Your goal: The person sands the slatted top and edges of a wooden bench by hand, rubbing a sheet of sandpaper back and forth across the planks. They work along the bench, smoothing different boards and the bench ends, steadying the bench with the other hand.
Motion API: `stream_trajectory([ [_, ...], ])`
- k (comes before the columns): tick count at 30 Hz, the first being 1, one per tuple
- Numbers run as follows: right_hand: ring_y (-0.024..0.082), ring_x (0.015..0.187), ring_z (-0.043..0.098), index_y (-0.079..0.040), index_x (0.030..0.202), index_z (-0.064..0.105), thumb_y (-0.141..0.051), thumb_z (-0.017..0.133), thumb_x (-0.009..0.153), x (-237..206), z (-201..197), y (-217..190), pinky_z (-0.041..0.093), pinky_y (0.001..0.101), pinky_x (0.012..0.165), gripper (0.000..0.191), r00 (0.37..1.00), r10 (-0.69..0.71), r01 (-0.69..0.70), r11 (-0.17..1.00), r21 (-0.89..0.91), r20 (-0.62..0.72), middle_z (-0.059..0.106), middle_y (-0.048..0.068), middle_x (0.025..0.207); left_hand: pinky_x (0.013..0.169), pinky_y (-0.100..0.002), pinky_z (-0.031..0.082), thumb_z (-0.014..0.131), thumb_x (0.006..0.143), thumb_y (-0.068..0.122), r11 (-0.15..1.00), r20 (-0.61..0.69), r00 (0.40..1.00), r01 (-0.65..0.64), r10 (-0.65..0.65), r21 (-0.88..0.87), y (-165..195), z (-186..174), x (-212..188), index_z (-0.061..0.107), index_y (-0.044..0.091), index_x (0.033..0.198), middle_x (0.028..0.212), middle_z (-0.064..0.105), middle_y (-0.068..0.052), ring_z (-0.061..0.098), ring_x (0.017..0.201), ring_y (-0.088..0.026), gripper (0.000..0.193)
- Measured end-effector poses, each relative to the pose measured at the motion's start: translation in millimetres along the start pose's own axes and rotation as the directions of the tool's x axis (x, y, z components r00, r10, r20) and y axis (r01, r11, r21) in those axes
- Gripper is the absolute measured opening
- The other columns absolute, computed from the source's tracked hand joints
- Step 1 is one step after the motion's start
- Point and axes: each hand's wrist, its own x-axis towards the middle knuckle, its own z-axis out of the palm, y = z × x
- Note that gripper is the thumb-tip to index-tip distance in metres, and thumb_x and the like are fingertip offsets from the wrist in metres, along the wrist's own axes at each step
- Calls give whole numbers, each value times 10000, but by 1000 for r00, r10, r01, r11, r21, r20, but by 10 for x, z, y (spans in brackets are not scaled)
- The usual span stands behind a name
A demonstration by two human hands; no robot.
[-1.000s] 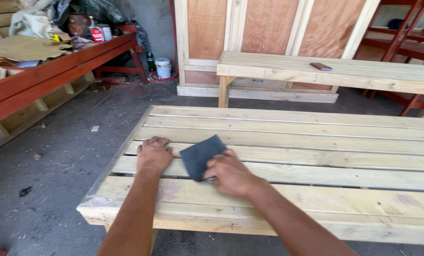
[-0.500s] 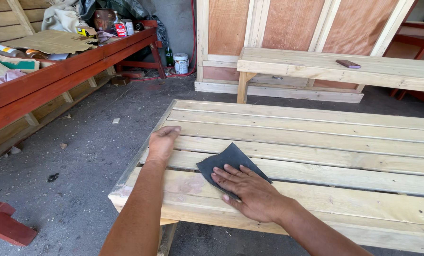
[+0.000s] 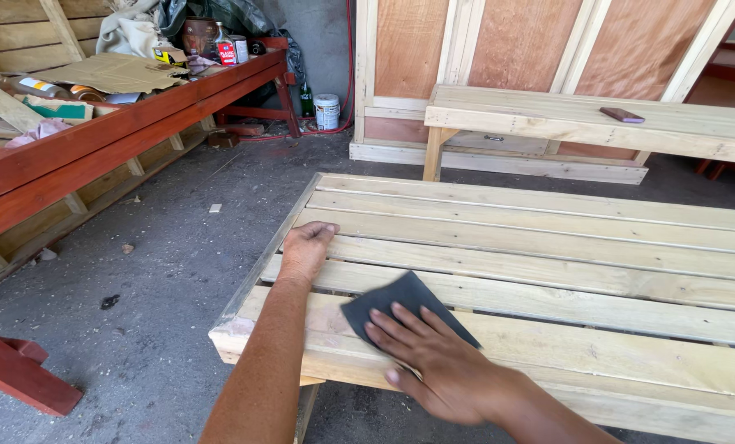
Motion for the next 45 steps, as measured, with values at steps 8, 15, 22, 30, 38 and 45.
stream_trajectory([
  [8,204,1590,-119,-276,1633,144,-582,154,1004,437,-257,-73,-65,465,1276,699,995,96,-96,995,-5,-31,36,-36,1742,911,-322,560,720,909,254,969,38,992,-122,117,216,-19,88,-32,816,129,1071,995,808,-98,741,909,-199,226],
  [15,221,1600,-117,-273,1644,143,-573,146,1017,-139,-22,83,-63,453,1282,696,1000,-4,4,999,34,-2,20,-20,1750,913,-320,548,718,904,259,972,47,997,-75,66,224,-19,53,-46,814,138,1067,996,807,-82,739,914,-201,224],
  [22,225,1588,-133,-316,1642,94,-591,147,1001,335,-222,125,-53,457,1278,700,988,151,-151,988,-18,-10,-31,-11,1735,939,-338,549,709,922,260,936,60,992,-122,108,329,48,76,-109,813,147,1081,1041,795,-93,738,947,-224,221],
  [30,183,1607,-95,-217,1652,87,-565,186,1023,-458,-49,243,-34,407,1283,726,997,79,-79,997,-4,1,10,-48,1754,993,-339,545,690,944,254,939,24,1000,-22,15,343,109,54,-153,803,155,1115,1091,794,-105,741,985,-235,228],
  [38,203,1583,-146,-266,1647,14,-573,147,1019,56,-254,286,-37,420,1282,711,965,261,-261,963,-62,-3,-78,-32,1736,987,-350,548,693,943,277,919,27,999,-25,16,393,41,79,-106,803,164,1110,1078,788,-100,736,983,-251,230],
  [45,130,1594,-99,-305,1677,91,-570,198,1009,-519,-219,355,-23,400,1290,727,970,240,-239,971,-26,25,-3,-107,1737,1010,-363,532,693,941,292,912,19,1000,1,-9,411,-8,58,-98,804,185,1109,1105,776,-72,724,1020,-245,228],
])
